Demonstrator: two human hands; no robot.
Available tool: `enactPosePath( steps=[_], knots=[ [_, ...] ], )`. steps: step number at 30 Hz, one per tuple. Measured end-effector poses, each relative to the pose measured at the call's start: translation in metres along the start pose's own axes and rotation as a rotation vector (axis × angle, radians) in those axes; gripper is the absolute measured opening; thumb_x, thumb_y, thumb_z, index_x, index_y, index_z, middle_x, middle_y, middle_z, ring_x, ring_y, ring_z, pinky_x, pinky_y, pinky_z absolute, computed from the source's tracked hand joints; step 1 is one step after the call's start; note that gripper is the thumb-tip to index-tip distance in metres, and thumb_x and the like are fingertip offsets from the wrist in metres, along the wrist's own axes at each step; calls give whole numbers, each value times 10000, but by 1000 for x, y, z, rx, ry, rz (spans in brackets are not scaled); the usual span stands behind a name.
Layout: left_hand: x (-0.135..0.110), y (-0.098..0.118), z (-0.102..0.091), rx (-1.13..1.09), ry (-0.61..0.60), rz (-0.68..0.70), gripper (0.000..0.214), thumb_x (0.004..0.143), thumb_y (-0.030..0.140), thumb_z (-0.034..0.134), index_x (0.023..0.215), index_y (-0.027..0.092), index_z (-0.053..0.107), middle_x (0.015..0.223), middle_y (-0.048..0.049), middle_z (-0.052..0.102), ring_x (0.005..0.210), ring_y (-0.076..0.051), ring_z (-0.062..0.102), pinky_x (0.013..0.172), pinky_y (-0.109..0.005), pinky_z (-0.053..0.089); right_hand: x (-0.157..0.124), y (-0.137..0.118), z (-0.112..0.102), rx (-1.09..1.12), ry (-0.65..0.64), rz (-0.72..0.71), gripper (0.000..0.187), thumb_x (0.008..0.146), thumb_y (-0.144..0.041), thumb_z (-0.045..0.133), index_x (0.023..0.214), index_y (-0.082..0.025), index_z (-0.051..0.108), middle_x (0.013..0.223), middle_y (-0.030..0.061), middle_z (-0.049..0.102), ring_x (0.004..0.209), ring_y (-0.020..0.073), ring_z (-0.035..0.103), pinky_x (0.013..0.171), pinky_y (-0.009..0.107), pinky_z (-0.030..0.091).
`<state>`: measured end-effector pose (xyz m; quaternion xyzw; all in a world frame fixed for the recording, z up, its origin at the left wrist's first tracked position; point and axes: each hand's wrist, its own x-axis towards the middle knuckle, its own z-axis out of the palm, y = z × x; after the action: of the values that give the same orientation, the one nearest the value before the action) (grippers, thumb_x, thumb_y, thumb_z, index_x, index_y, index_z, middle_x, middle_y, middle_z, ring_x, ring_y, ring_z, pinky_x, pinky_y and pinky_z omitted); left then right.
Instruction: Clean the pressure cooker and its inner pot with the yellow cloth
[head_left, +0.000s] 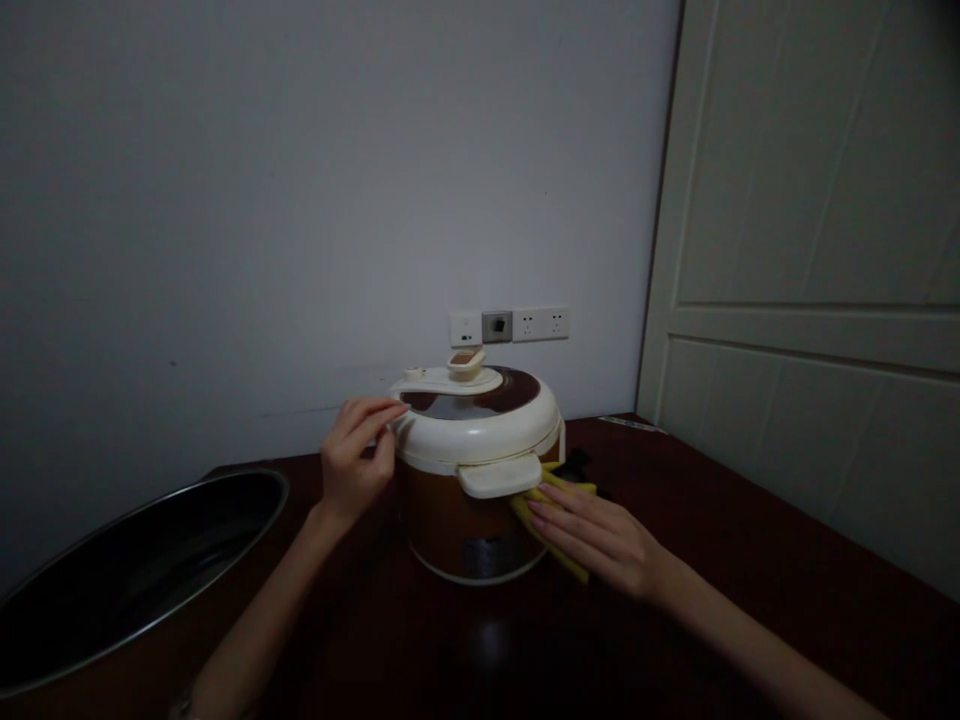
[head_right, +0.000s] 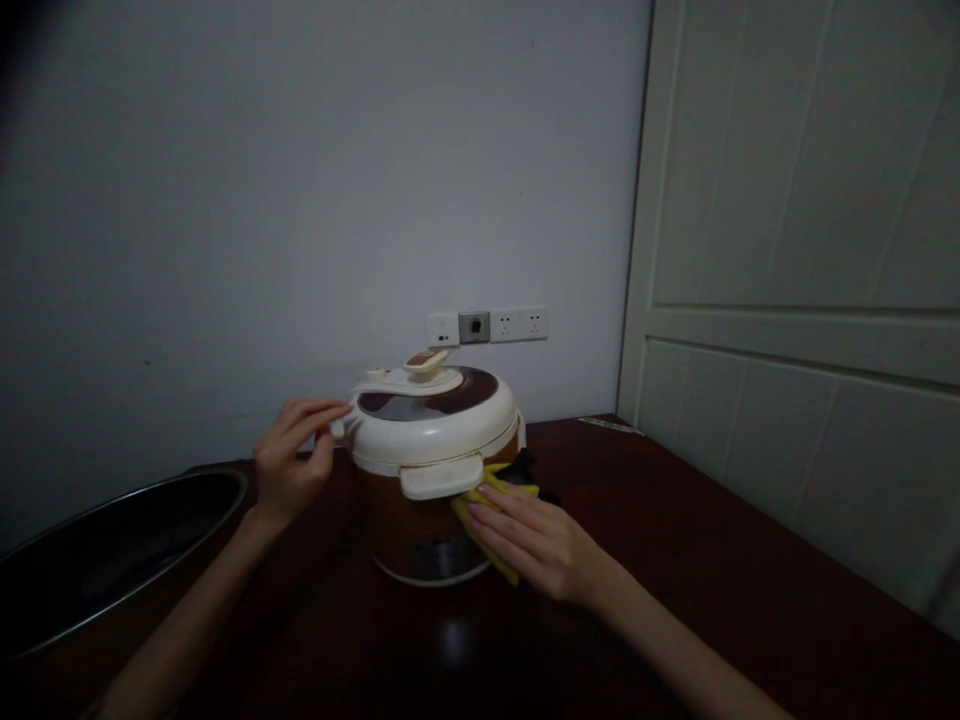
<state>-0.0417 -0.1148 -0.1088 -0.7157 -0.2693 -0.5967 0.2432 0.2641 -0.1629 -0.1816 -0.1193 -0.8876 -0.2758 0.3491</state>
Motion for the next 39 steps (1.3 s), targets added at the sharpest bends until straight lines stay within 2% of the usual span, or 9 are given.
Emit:
enactPosePath(
  steps=[5, 7, 9, 13, 16, 23, 27, 32, 39],
  knots=[
    [5, 45, -2, -177, -111, 191, 346, 753, 13, 489, 987, 200, 662, 908, -69, 653, 833, -169, 608, 714, -323, 519, 29, -28, -4, 1, -114, -235, 355, 923, -150, 364, 1180, -120, 607, 1277, 37, 586, 1317, 202, 383, 1114, 321, 347],
    [4, 56, -1, -189, -223, 293, 373, 754, 24, 504, 1059, 195, 633, 955, -88, 656, 863, -185, 610, 732, -342, 531, 30, -30, -6, 19, -76, -204, 351, 915, -159, 405, 1220, -135, 578, 1264, 36, 598, 1290, 206, 427, 1104, 329, 363],
    [1, 63, 2, -162, -323, 402, 364, 760, 49, 524, 1095, 164, 612, 978, -109, 662, 883, -199, 608, 757, -362, 539, 23, -22, -7, 105, 106, 70, 377, 906, -167, 453, 1275, -167, 528, 1246, 49, 612, 1238, 202, 491, 1049, 339, 431],
    [-3, 69, 14, -114, -361, 476, 279, 791, 90, 555, 1062, 116, 612, 918, -106, 676, 830, -184, 610, 719, -341, 551, 2, 18, -3, 221, 658, 962, 335, 887, -287, 531, 1209, -207, 578, 1191, 85, 638, 1039, 212, 626, 865, 361, 540],
    [-5, 70, 21, -94, -348, 474, 215, 804, 103, 584, 1016, 107, 622, 870, -90, 677, 776, -170, 602, 682, -326, 551, -12, 57, 13, 258, 781, 1189, 390, 819, -427, 597, 1101, -159, 639, 1134, 111, 662, 1003, 238, 632, 890, 415, 506],
    [-10, 69, 23, -46, -364, 504, 220, 802, 92, 618, 1022, 91, 612, 902, -94, 673, 790, -171, 587, 703, -329, 545, -8, 93, 55, 439, 637, 1192, 438, 812, -494, 561, 1066, -151, 661, 1099, 122, 680, 1013, 250, 632, 925, 438, 473],
    [-15, 67, 25, -60, -345, 495, 241, 790, 54, 618, 1030, 76, 606, 901, -99, 667, 804, -178, 589, 711, -331, 541, -2, 70, 51, 283, 585, 1060, 365, 877, -386, 516, 1163, -186, 621, 1189, 111, 640, 1101, 238, 596, 978, 435, 444],
    [-18, 66, 29, -139, -331, 455, 291, 766, 40, 639, 1053, 61, 599, 909, -115, 655, 813, -184, 578, 704, -335, 532, -31, 25, 62, 226, 479, 920, 409, 886, -238, 508, 1292, -188, 524, 1298, 117, 561, 1194, 219, 535, 1024, 418, 421],
    [-17, 67, 29, -182, -303, 441, 301, 754, 28, 636, 1047, 91, 604, 877, -96, 653, 784, -171, 580, 729, -346, 521, -72, -16, 85, 354, 339, 1020, 406, 887, -252, 502, 1280, -157, 535, 1217, 137, 618, 1103, 240, 603, 940, 409, 492]
  ],
)
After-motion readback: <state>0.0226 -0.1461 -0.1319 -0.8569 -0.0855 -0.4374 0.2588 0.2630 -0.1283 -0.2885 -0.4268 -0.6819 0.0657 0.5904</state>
